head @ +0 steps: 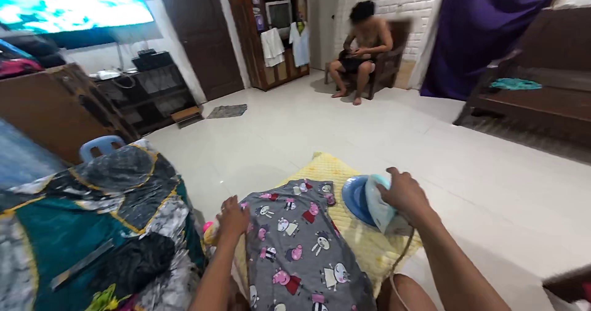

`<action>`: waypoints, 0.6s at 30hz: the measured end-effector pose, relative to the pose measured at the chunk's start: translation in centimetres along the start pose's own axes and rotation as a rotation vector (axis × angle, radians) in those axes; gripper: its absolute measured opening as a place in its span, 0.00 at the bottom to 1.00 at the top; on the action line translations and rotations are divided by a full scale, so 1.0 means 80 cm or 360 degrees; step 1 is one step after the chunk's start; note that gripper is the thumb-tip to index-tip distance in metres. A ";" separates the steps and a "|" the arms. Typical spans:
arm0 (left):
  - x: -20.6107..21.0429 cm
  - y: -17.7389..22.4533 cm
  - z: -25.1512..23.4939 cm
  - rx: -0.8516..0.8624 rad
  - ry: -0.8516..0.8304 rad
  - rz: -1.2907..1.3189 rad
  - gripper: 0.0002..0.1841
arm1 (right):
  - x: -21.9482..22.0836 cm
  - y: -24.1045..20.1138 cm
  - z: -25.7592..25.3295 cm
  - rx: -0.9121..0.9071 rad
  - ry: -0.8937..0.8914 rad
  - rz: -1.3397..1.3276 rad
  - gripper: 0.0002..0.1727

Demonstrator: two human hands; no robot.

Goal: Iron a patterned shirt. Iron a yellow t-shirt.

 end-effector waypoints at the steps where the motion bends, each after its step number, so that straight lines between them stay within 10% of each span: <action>1: 0.005 -0.002 -0.010 -0.0069 -0.0077 0.0020 0.40 | -0.002 -0.016 0.013 -0.0111 0.0011 -0.0056 0.37; 6: 0.049 -0.023 -0.024 -0.0331 -0.0447 -0.0087 0.40 | 0.024 -0.089 0.079 -0.0609 -0.0157 -0.0221 0.29; 10: 0.024 -0.005 -0.024 -0.0212 -0.0144 -0.0001 0.24 | 0.056 -0.119 0.091 -0.0695 -0.0320 -0.0157 0.27; 18: -0.066 0.178 0.147 0.0439 0.0270 0.0601 0.18 | 0.155 -0.219 0.140 -0.0640 -0.1214 -0.1137 0.29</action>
Point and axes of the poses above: each hand's wrist, its own z-axis away from the middle knuckle, its own x-axis out of the palm, y = z × x, the point moved 8 cm from there along -z, towards the middle knuckle, and after that the axes turned 1 degree about x, right-handed, at the moved point
